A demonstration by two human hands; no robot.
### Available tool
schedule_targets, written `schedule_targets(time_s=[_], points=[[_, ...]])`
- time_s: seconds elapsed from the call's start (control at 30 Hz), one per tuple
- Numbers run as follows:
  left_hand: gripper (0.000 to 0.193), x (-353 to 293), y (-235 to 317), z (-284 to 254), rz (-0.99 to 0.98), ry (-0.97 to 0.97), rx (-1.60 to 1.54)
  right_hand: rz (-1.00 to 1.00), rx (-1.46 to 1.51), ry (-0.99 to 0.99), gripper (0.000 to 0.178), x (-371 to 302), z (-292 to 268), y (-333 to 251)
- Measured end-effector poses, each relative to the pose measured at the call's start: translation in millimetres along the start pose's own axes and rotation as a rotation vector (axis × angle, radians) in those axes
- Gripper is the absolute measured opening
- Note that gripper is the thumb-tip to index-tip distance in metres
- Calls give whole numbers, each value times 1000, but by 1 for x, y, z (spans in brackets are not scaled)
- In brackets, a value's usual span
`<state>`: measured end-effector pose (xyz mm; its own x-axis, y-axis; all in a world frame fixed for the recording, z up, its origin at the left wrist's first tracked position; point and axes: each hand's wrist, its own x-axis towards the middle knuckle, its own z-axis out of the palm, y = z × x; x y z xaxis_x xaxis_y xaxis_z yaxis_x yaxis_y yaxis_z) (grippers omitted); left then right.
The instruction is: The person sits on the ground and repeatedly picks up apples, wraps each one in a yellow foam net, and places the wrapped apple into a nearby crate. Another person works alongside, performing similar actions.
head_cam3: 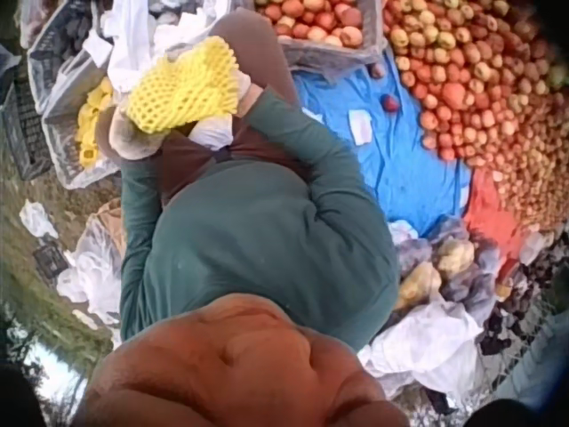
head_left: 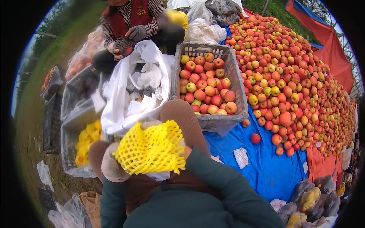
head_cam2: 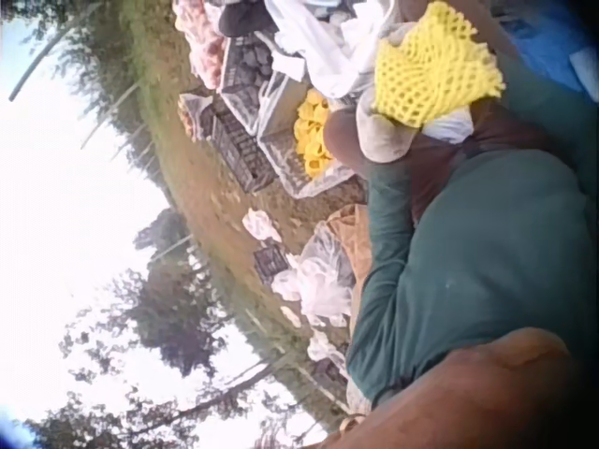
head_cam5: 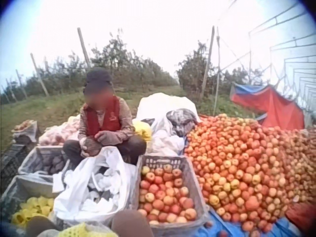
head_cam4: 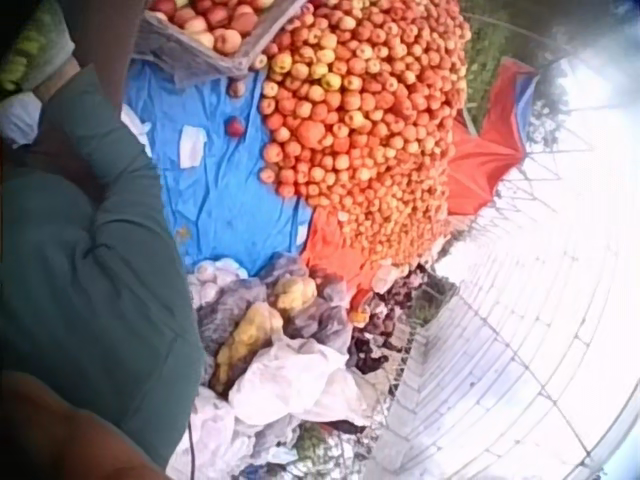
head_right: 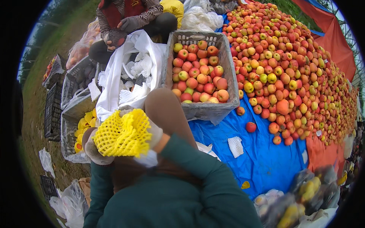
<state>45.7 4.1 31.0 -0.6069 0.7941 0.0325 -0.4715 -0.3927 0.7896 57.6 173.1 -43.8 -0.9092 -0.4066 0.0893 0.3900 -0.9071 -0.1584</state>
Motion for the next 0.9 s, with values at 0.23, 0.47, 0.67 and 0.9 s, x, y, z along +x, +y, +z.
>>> schedule_targets(time_s=[0.23, 0.47, 0.67, 0.9], points=[[79, 18, -18, 39, -36, 138, -77, -12, 114, -319, 35, -10, 6, -4], [44, 52, -10, 43, 433, 113, 150, -393, -667, -34, 35, 0, 22, -4], [46, 56, -10, 24, 119, 557, -134, -376, -966, 350, 24, -11, 17, -124], [52, 42, -23, -24, 76, 450, -370, 837, -2617, 723, 29, -95, -125, -273]])
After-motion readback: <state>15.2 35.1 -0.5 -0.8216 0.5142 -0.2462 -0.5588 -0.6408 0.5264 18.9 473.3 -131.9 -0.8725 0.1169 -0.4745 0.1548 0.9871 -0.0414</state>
